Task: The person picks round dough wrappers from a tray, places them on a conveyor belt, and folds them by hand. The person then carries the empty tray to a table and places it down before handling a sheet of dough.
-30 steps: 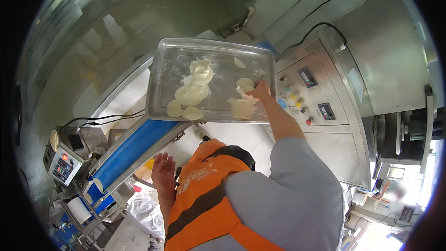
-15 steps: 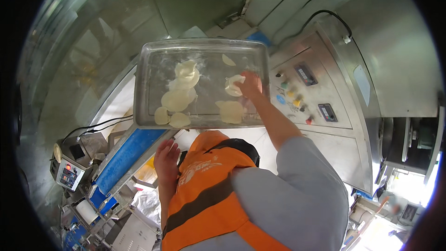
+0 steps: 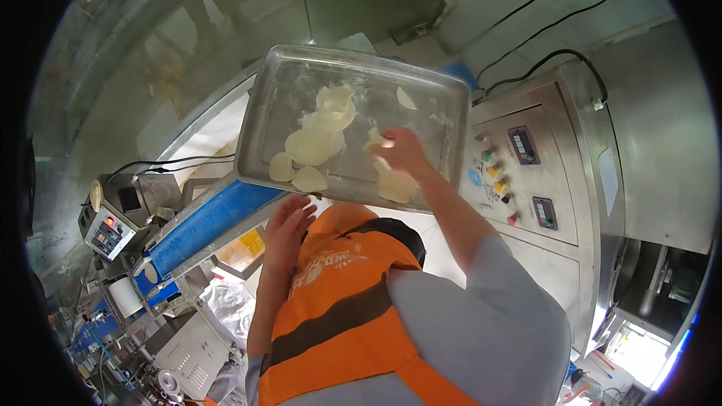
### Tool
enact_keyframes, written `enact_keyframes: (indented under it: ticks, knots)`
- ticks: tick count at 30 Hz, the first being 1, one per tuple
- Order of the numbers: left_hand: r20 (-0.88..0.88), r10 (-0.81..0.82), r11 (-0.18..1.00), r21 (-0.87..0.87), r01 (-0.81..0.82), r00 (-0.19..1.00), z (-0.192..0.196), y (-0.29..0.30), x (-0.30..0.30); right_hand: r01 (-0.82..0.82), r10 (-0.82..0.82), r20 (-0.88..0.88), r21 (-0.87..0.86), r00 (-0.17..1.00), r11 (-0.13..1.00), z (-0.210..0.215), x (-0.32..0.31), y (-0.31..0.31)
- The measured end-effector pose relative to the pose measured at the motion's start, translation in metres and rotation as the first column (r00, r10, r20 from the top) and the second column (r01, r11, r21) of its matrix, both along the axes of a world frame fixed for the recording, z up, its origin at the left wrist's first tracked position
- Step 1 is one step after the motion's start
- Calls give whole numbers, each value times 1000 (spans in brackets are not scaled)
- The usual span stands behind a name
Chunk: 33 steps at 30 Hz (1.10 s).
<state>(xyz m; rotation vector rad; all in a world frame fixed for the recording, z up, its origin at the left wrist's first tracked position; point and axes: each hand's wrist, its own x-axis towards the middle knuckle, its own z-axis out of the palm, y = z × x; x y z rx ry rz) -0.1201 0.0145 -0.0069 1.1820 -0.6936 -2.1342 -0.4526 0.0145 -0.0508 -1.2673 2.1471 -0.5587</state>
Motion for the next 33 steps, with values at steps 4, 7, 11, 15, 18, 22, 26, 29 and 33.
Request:
enact_keyframes:
  ticks: [4,7,11,15,18,22,26,29,33]
  knots:
    - [-316,-80,989,92,114,945,-14,-22,-35,-119,89,667,0,740,993,54,57,-5]
    - [-428,74,899,419,126,901,-19,-22,-50,-135,112,616,-10,780,991,50,57,3]
    - [-349,39,891,437,125,936,-23,-15,-49,18,-10,-62,146,998,989,20,22,34]
    - [-262,76,917,397,36,962,-17,-14,-43,14,37,-235,214,971,977,-18,5,74]
    - [-278,106,931,365,3,955,-23,-12,-38,90,-93,-21,524,995,847,6,7,63]
    - [-274,105,943,333,-8,956,-25,-13,-35,5,73,-246,302,966,953,-18,1,76]
    - [-262,121,946,323,-31,957,-20,-13,-35,42,-24,-110,167,994,985,-37,-6,81]
    - [-262,130,949,313,-44,956,-21,-13,-34,-39,66,-61,370,996,928,-17,-9,66]
    - [-266,152,946,317,-63,952,-25,-11,-32,-228,267,-70,339,961,913,-10,-11,64]
